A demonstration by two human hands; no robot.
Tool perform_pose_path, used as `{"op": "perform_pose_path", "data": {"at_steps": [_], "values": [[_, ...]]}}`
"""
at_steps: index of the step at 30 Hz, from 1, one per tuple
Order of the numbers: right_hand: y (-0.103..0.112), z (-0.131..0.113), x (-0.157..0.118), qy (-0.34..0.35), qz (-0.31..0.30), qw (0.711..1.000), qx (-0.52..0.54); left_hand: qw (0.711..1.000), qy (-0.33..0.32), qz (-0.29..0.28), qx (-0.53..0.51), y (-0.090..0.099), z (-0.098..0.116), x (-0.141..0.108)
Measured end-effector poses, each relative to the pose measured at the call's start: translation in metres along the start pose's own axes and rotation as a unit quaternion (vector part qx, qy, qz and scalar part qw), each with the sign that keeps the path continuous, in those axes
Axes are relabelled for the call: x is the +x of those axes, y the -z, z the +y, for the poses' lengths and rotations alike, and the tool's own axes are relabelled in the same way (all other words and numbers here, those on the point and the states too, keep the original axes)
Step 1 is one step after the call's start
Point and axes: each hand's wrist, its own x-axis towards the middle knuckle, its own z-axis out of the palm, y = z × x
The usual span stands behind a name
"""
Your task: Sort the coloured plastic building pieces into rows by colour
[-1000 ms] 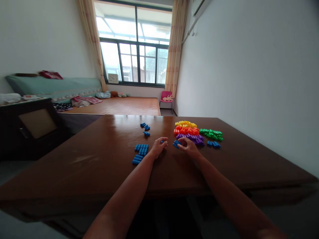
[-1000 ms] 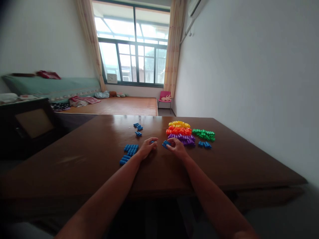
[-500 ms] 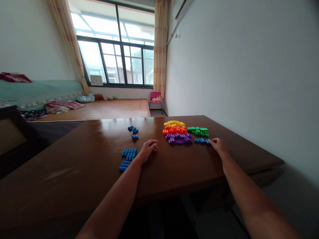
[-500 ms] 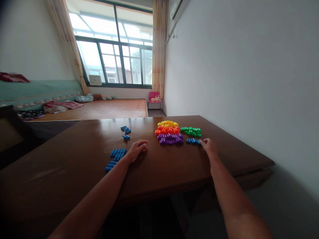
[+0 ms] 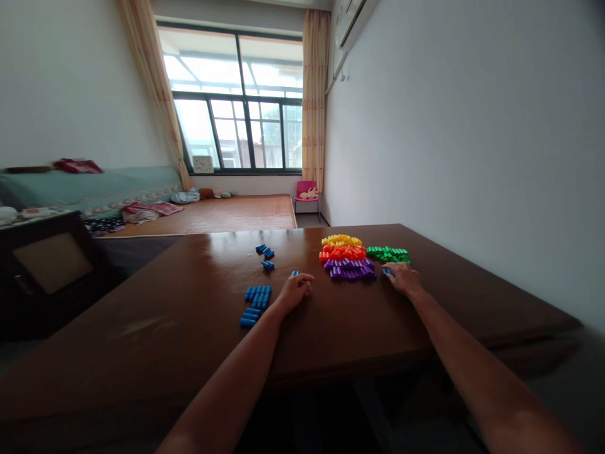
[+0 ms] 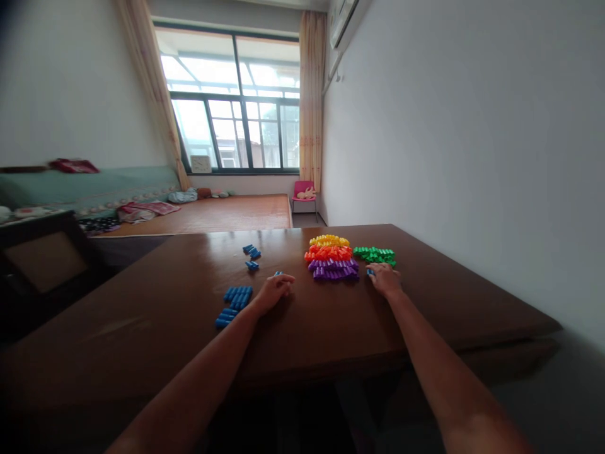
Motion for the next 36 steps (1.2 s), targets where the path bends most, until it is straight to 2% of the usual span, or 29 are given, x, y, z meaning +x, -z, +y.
{"op": "perform_pose_path", "data": {"at_steps": [2,3,5,7,10,13,16,19,21,23,26,31,33,36], "values": [[0.005,-0.020,0.004,0.027,0.053,0.998,0.000,0.998,-0.028,0.002,0.047,-0.003,0.008,0.004],[0.009,-0.038,0.007,0.056,0.075,0.995,0.015,0.997,-0.046,0.013,0.062,-0.004,0.012,0.008],[0.015,-0.089,0.011,0.136,0.080,0.985,0.069,0.992,-0.074,0.040,0.091,-0.005,0.022,0.018],[0.015,-0.149,0.012,0.216,0.036,0.967,0.128,0.986,-0.093,0.069,0.121,-0.001,0.030,0.031],[-0.004,-0.226,0.007,0.277,-0.046,0.943,0.179,0.970,-0.092,0.109,0.196,0.022,0.031,0.048],[-0.035,-0.268,-0.001,0.266,-0.098,0.938,0.201,0.940,-0.062,0.132,0.308,0.066,0.018,0.054],[-0.061,-0.279,-0.006,0.241,-0.114,0.938,0.221,0.903,-0.022,0.115,0.412,0.121,-0.002,0.054],[-0.071,-0.276,-0.008,0.224,-0.115,0.946,0.205,0.875,0.034,0.107,0.471,0.168,-0.022,0.058],[-0.071,-0.272,-0.007,0.226,-0.128,0.948,0.186,0.862,0.082,0.109,0.488,0.190,-0.034,0.067],[-0.069,-0.267,-0.005,0.252,-0.148,0.939,0.180,0.857,0.118,0.103,0.491,0.201,-0.046,0.082],[-0.067,-0.260,-0.001,0.297,-0.149,0.922,0.200,0.863,0.130,0.081,0.481,0.204,-0.062,0.109],[-0.068,-0.254,0.003,0.310,-0.138,0.916,0.215,0.890,0.110,0.053,0.439,0.188,-0.078,0.148],[-0.068,-0.254,0.003,0.310,-0.143,0.915,0.215,0.902,0.096,0.035,0.419,0.179,-0.080,0.155],[-0.067,-0.253,0.003,0.305,-0.148,0.915,0.218,0.928,0.049,-0.025,0.368,0.165,-0.077,0.152]]}}
